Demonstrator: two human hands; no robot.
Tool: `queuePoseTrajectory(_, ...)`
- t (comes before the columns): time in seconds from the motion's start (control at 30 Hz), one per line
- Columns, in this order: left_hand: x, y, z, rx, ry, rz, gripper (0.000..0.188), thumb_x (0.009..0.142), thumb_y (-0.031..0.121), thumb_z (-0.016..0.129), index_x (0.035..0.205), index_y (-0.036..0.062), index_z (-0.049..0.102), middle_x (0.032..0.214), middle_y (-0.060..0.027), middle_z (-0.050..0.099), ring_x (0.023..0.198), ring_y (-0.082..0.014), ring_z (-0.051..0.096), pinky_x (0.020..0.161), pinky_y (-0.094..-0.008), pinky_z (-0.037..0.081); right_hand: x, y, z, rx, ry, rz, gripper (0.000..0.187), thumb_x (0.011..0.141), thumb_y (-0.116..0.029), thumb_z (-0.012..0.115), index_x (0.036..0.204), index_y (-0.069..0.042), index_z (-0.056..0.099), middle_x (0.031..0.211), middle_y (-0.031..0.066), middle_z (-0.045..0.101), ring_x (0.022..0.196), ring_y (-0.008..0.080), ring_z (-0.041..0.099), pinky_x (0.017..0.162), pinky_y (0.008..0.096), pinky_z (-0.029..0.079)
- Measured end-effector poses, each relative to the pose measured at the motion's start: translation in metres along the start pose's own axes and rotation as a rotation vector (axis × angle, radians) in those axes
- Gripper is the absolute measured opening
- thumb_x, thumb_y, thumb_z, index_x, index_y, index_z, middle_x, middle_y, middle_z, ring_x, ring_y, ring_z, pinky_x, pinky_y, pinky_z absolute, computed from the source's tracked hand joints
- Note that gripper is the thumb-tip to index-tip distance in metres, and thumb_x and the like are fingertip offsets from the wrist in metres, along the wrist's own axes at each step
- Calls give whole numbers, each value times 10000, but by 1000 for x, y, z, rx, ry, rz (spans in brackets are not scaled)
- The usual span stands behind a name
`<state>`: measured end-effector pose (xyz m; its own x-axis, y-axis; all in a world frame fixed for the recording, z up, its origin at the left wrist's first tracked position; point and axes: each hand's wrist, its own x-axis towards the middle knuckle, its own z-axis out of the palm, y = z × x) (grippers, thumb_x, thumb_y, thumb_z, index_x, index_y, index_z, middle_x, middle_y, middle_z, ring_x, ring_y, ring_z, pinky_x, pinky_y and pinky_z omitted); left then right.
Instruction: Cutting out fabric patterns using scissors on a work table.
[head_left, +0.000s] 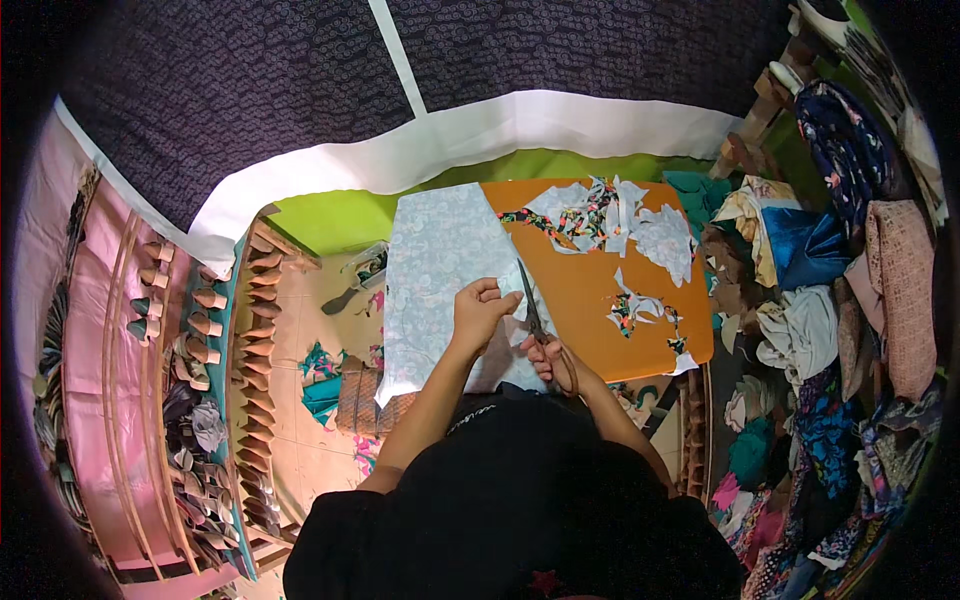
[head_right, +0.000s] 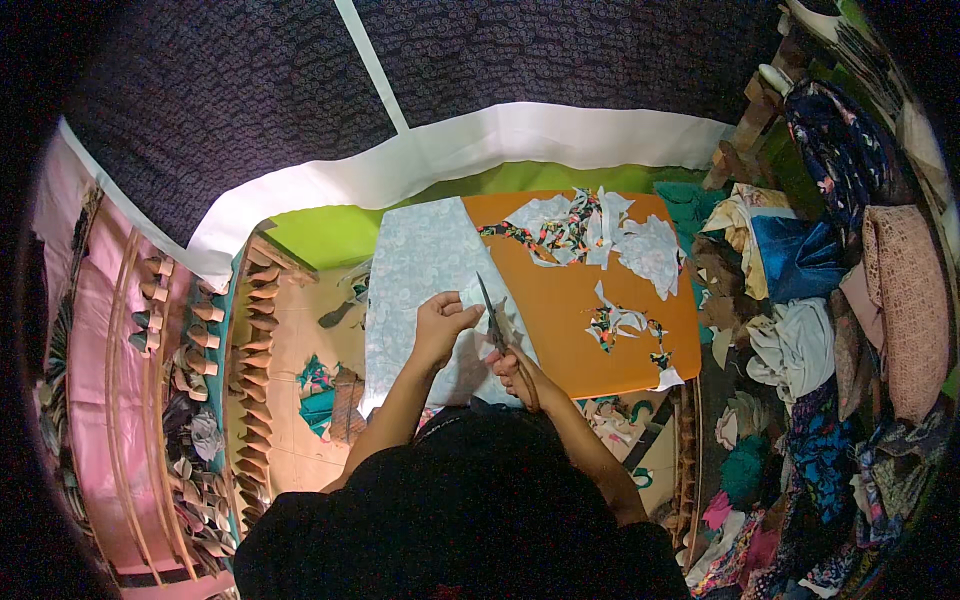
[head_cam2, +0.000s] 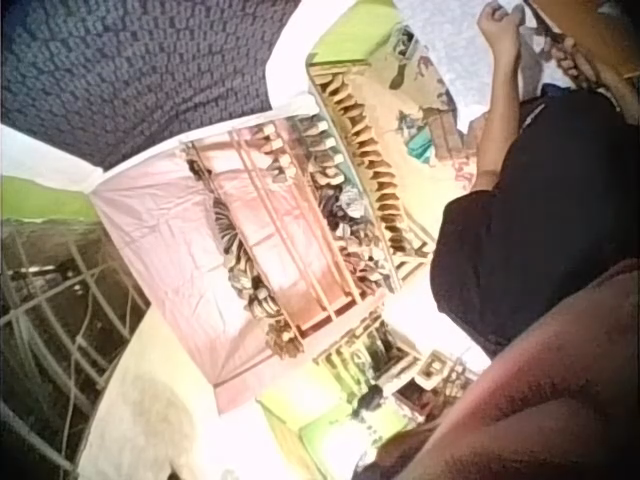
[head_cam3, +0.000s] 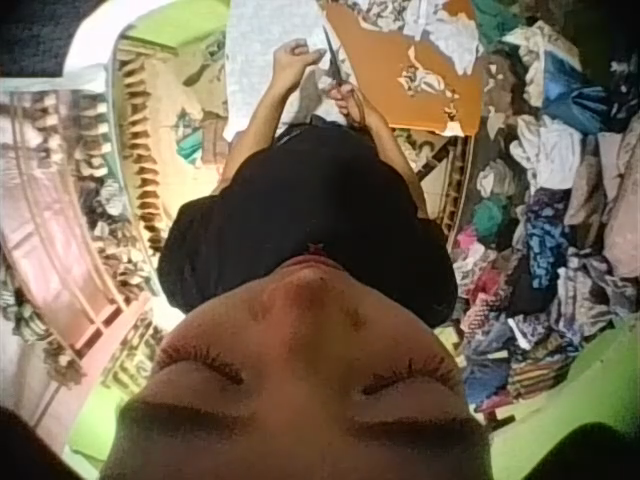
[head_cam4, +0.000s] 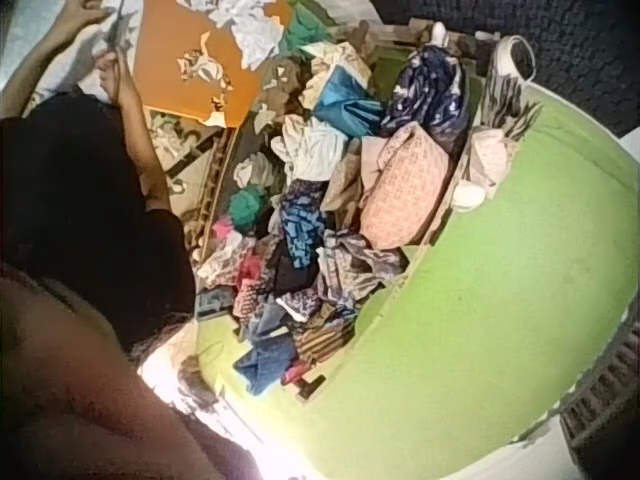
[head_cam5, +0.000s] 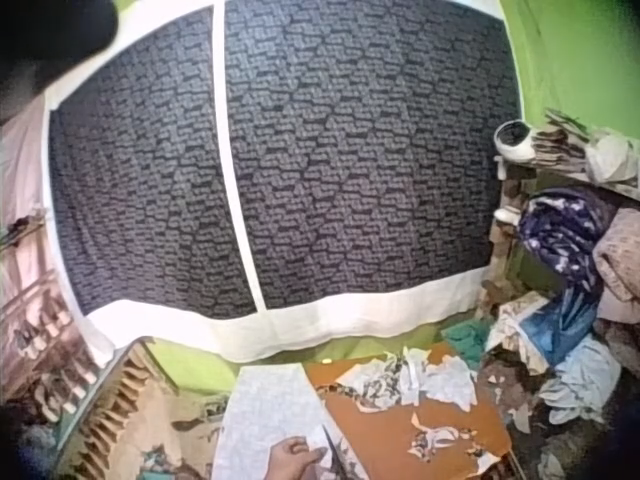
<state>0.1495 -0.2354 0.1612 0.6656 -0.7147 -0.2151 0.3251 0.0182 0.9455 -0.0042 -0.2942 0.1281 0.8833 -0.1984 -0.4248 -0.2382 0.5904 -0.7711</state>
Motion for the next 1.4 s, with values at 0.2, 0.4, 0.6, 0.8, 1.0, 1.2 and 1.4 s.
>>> queuePoseTrajectory(0.2, -2, 3, 2, 18, -13, -8, 202, 653, -4, 635, 803, -62, 512, 656, -61, 561, 552, -92, 517, 505, -187, 412, -1, -5, 6, 28, 27, 4, 329, 741, -361, 420, 877, -62, 414, 625, -50, 292, 470, 35, 238, 413, 169, 223)
queuePoseTrajectory(0.4, -1, 0, 4, -23, -14, -3, 193, 663, -9, 626, 812, -61, 516, 675, -66, 568, 566, -89, 522, 515, -182, 416, 4, 2, 3, 64, 46, 19, 303, 727, -356, 456, 843, -82, 402, 597, -62, 285, 458, 30, 236, 397, 172, 202)
queuePoseTrajectory(0.6, -1, 0, 2, -39, -21, -37, 198, 664, -14, 624, 825, -60, 517, 671, -62, 564, 564, -84, 514, 507, -182, 407, 5, 6, -4, 124, -31, -35, 380, 719, -415, 513, 876, -87, 402, 652, -62, 311, 498, 24, 271, 439, 163, 233)
queuePoseTrajectory(0.8, -3, 5, 5, -70, -2, -43, 190, 667, -17, 616, 825, -57, 518, 676, -64, 565, 565, -80, 510, 505, -181, 401, 4, 5, -5, 37, -45, -63, 524, 681, -549, 531, 897, -87, 410, 666, -55, 320, 490, 23, 258, 422, 153, 213)
queuePoseTrajectory(1.0, -2, 2, 4, -33, -15, -35, 176, 670, -19, 614, 814, -54, 522, 666, -56, 562, 562, -77, 507, 504, -182, 400, 9, 12, -12, 24, -53, -62, 462, 738, -528, 469, 895, -98, 413, 620, -74, 312, 466, 20, 238, 399, 151, 200)
queuePoseTrajectory(1.2, -1, 5, 2, -51, 9, -25, 170, 670, -19, 614, 809, -52, 522, 671, -60, 566, 565, -79, 513, 508, -183, 404, 2, -1, -5, 248, -43, 119, 330, 708, -376, 524, 837, -109, 380, 624, -70, 302, 495, 14, 251, 402, 144, 188)
queuePoseTrajectory(1.4, -2, 7, 3, -67, 5, -34, 185, 672, -20, 612, 826, -60, 517, 680, -66, 572, 564, -83, 517, 509, -185, 406, 6, 7, -3, -27, 18, -130, 370, 685, -392, 542, 833, -97, 376, 596, -58, 306, 458, 26, 249, 387, 152, 194)
